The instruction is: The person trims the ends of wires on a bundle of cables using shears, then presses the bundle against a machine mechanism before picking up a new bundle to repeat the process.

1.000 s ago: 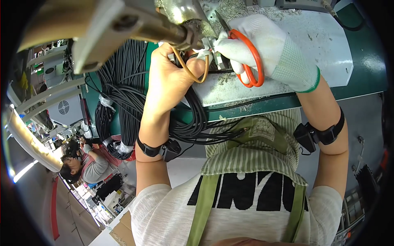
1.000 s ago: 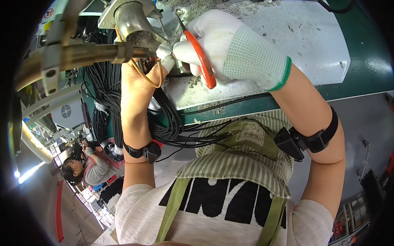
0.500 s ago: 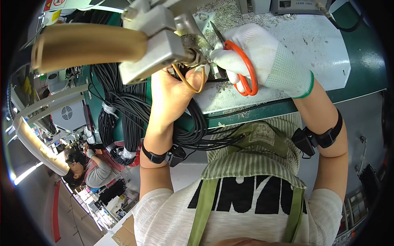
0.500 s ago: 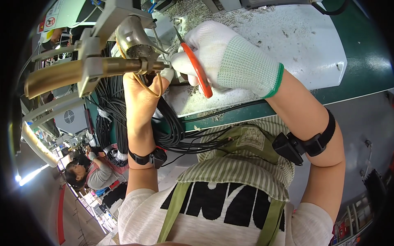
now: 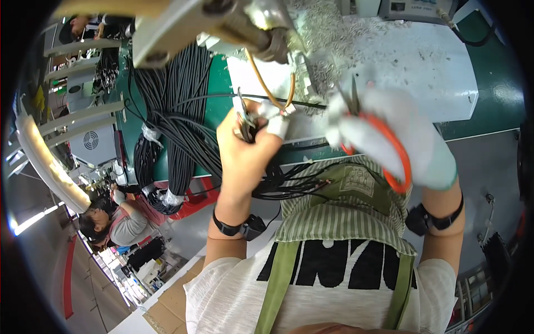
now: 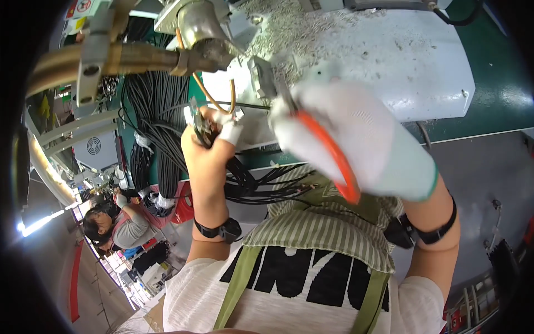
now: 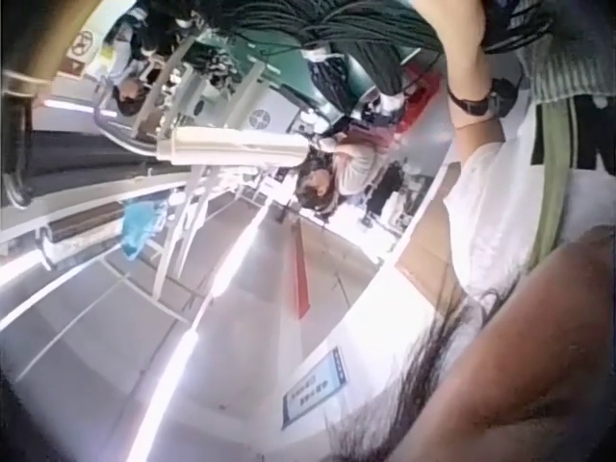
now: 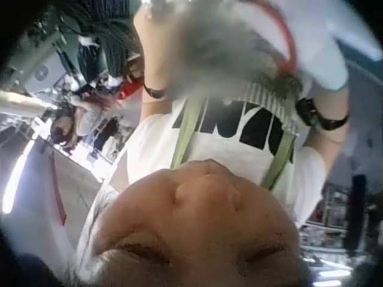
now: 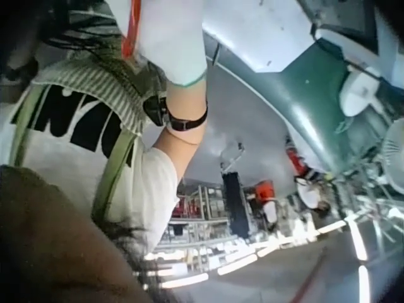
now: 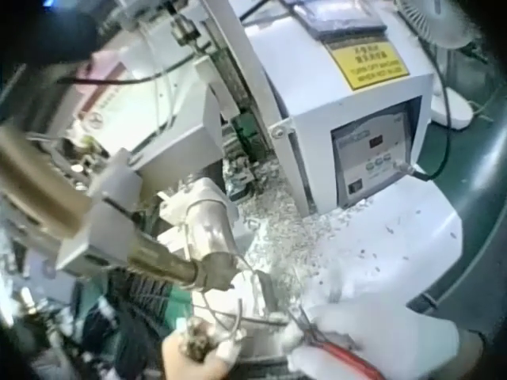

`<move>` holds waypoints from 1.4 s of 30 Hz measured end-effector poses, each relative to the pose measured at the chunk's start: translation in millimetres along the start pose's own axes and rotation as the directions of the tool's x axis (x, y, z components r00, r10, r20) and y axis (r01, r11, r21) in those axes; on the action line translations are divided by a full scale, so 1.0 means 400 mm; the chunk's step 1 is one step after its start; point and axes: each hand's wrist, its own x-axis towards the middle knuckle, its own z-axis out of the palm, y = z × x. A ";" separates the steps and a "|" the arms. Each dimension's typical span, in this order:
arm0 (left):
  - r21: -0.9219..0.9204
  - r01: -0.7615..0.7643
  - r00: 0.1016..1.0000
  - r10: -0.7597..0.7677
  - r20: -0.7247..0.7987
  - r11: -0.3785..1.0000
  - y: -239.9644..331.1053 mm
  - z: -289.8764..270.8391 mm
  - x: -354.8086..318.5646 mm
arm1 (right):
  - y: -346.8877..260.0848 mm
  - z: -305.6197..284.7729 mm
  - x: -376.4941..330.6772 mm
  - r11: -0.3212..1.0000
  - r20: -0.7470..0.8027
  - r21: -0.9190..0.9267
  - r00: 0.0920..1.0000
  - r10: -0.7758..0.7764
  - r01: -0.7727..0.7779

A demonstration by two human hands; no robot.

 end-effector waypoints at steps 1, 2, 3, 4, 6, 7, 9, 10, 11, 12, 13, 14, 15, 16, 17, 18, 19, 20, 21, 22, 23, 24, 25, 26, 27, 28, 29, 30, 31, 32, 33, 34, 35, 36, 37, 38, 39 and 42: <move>0.135 -0.095 0.991 0.106 -0.077 0.986 -0.012 0.007 -0.027 | 0.006 0.012 -0.029 0.999 0.045 0.036 0.999 -0.023 0.021; 0.141 -0.085 0.992 0.097 -0.083 0.986 -0.017 0.008 -0.049 | 0.002 0.026 -0.047 0.999 0.052 0.045 0.998 -0.019 0.017; 0.215 -0.129 0.986 0.148 -0.074 0.968 -0.015 0.013 -0.065 | -0.012 0.032 -0.059 0.996 0.117 -0.091 0.993 0.013 -0.003; 0.286 -0.174 0.978 0.198 -0.058 0.942 -0.012 0.018 -0.078 | -0.026 0.036 -0.068 0.974 0.174 -0.228 0.983 0.052 -0.011; 0.352 -0.219 0.968 0.249 -0.041 0.910 -0.021 0.028 -0.094 | -0.025 0.044 -0.079 0.931 0.226 -0.364 0.969 0.097 -0.008; 0.349 -0.245 0.960 0.276 -0.039 0.905 -0.027 0.033 -0.100 | -0.018 0.048 -0.083 0.926 0.220 -0.378 0.971 0.094 -0.004; 0.339 -0.305 0.942 0.333 -0.027 0.890 -0.031 0.035 -0.103 | -0.016 0.056 -0.086 0.913 0.197 -0.408 0.977 0.087 0.001; 0.336 -0.309 0.941 0.336 -0.025 0.890 -0.034 0.032 -0.104 | -0.019 0.058 -0.087 0.911 0.194 -0.411 0.977 0.087 0.000; 0.362 -0.338 0.932 0.363 -0.003 0.869 -0.038 0.028 -0.104 | -0.022 0.059 -0.087 0.904 0.197 -0.428 0.976 0.089 0.004; 0.386 -0.367 0.921 0.389 0.021 0.846 -0.042 0.023 -0.104 | -0.026 0.060 -0.087 0.896 0.200 -0.444 0.976 0.090 0.008; 0.410 -0.394 0.909 0.414 0.044 0.822 -0.043 0.022 -0.104 | -0.029 0.061 -0.088 0.888 0.204 -0.460 0.975 0.093 0.012; 0.408 -0.396 0.908 0.416 0.044 0.823 -0.040 0.022 -0.105 | -0.032 0.062 -0.089 0.886 0.202 -0.463 0.975 0.093 0.012; 0.419 -0.422 0.894 0.445 0.046 0.804 -0.037 0.024 -0.106 | -0.034 0.065 -0.089 0.884 0.196 -0.467 0.976 0.094 0.009; 0.431 -0.446 0.880 0.473 0.048 0.785 -0.034 0.026 -0.106 | -0.035 0.068 -0.088 0.882 0.190 -0.471 0.977 0.095 0.006; 0.442 -0.469 0.864 0.501 0.051 0.764 -0.032 0.027 -0.106 | -0.036 0.070 -0.089 0.881 0.185 -0.474 0.978 0.097 0.003; 0.440 -0.471 0.863 0.503 0.051 0.765 -0.033 0.029 -0.106 | -0.035 0.072 -0.089 0.879 0.184 -0.477 0.978 0.097 0.003; 0.450 -0.481 0.853 0.520 0.044 0.752 -0.034 0.032 -0.105 | -0.033 0.073 -0.090 0.878 0.177 -0.478 0.981 0.082 0.013; 0.460 -0.491 0.843 0.536 0.038 0.740 -0.036 0.033 -0.104 | -0.031 0.075 -0.091 0.877 0.170 -0.479 0.983 0.067 0.023; 0.471 -0.499 0.833 0.552 0.033 0.727 -0.037 0.034 -0.104 | -0.030 0.076 -0.091 0.877 0.164 -0.480 0.985 0.052 0.034; 0.471 -0.500 0.833 0.552 0.032 0.727 -0.039 0.032 -0.104 | -0.028 0.078 -0.091 0.877 0.164 -0.480 0.985 0.052 0.033; 0.475 -0.496 0.836 0.548 0.035 0.727 -0.042 0.029 -0.104 | -0.027 0.077 -0.090 0.878 0.164 -0.478 0.985 0.048 0.036; 0.480 -0.492 0.838 0.544 0.037 0.726 -0.044 0.026 -0.104 | -0.026 0.078 -0.090 0.879 0.164 -0.475 0.985 0.045 0.039; 0.485 -0.488 0.841 0.539 0.040 0.726 -0.044 0.025 -0.104 | -0.024 0.078 -0.089 0.880 0.164 -0.472 0.986 0.041 0.042; 0.485 -0.487 0.842 0.538 0.041 0.726 -0.044 0.026 -0.103 | -0.022 0.079 -0.088 0.881 0.164 -0.472 0.986 0.042 0.040; 0.498 -0.491 0.836 0.547 0.038 0.715 -0.043 0.026 -0.101 | -0.019 0.081 -0.087 0.879 0.155 -0.473 0.988 0.020 0.056; 0.511 -0.492 0.830 0.556 0.034 0.704 -0.041 0.026 -0.100 | -0.018 0.084 -0.086 0.877 0.148 -0.474 0.989 -0.002 0.072; 0.525 -0.494 0.825 0.565 0.030 0.693 -0.039 0.025 -0.099 | -0.018 0.086 -0.083 0.875 0.141 -0.476 0.990 -0.023 0.089; 0.525 -0.491 0.826 0.563 0.028 0.695 -0.038 0.025 -0.098 | -0.020 0.088 -0.080 0.876 0.143 -0.475 0.989 -0.021 0.088; 0.543 -0.504 0.809 0.587 0.025 0.672 -0.038 0.025 -0.097 | -0.023 0.091 -0.076 0.895 0.148 -0.441 0.989 -0.003 0.069; 0.561 -0.516 0.791 0.611 0.022 0.647 -0.037 0.026 -0.095 | -0.025 0.094 -0.072 0.913 0.153 -0.406 0.988 0.015 0.049; 0.578 -0.528 0.772 0.635 0.023 0.622 -0.037 0.028 -0.094 | -0.025 0.095 -0.071 0.928 0.155 -0.371 0.987 0.033 0.028; 0.577 -0.528 0.773 0.634 0.024 0.623 -0.037 0.030 -0.094 | -0.021 0.095 -0.071 0.928 0.154 -0.370 0.987 0.034 0.026; 0.564 -0.533 0.766 0.642 0.006 0.631 -0.038 0.031 -0.094 | -0.011 0.096 -0.071 0.946 0.171 -0.322 0.985 0.024 0.032; 0.550 -0.539 0.759 0.651 -0.011 0.638 -0.039 0.032 -0.094 | -0.002 0.096 -0.072 0.961 0.186 -0.273 0.982 0.013 0.039; 0.536 -0.545 0.752 0.659 -0.029 0.645 -0.039 0.033 -0.094 | 0.004 0.094 -0.073 0.974 0.201 -0.223 0.980 0.001 0.045; 0.538 -0.543 0.753 0.658 -0.030 0.645 -0.038 0.030 -0.094 | 0.009 0.091 -0.075 0.974 0.203 -0.221 0.979 0.001 0.045; 0.492 -0.499 0.794 0.604 -0.072 0.713 -0.034 0.027 -0.095 | 0.014 0.087 -0.079 0.955 0.228 -0.292 0.974 0.007 0.061; 0.389 -0.399 0.863 0.483 -0.145 0.830 -0.023 0.020 -0.095 | 0.012 0.083 -0.078 0.899 0.277 -0.427 0.961 0.023 0.101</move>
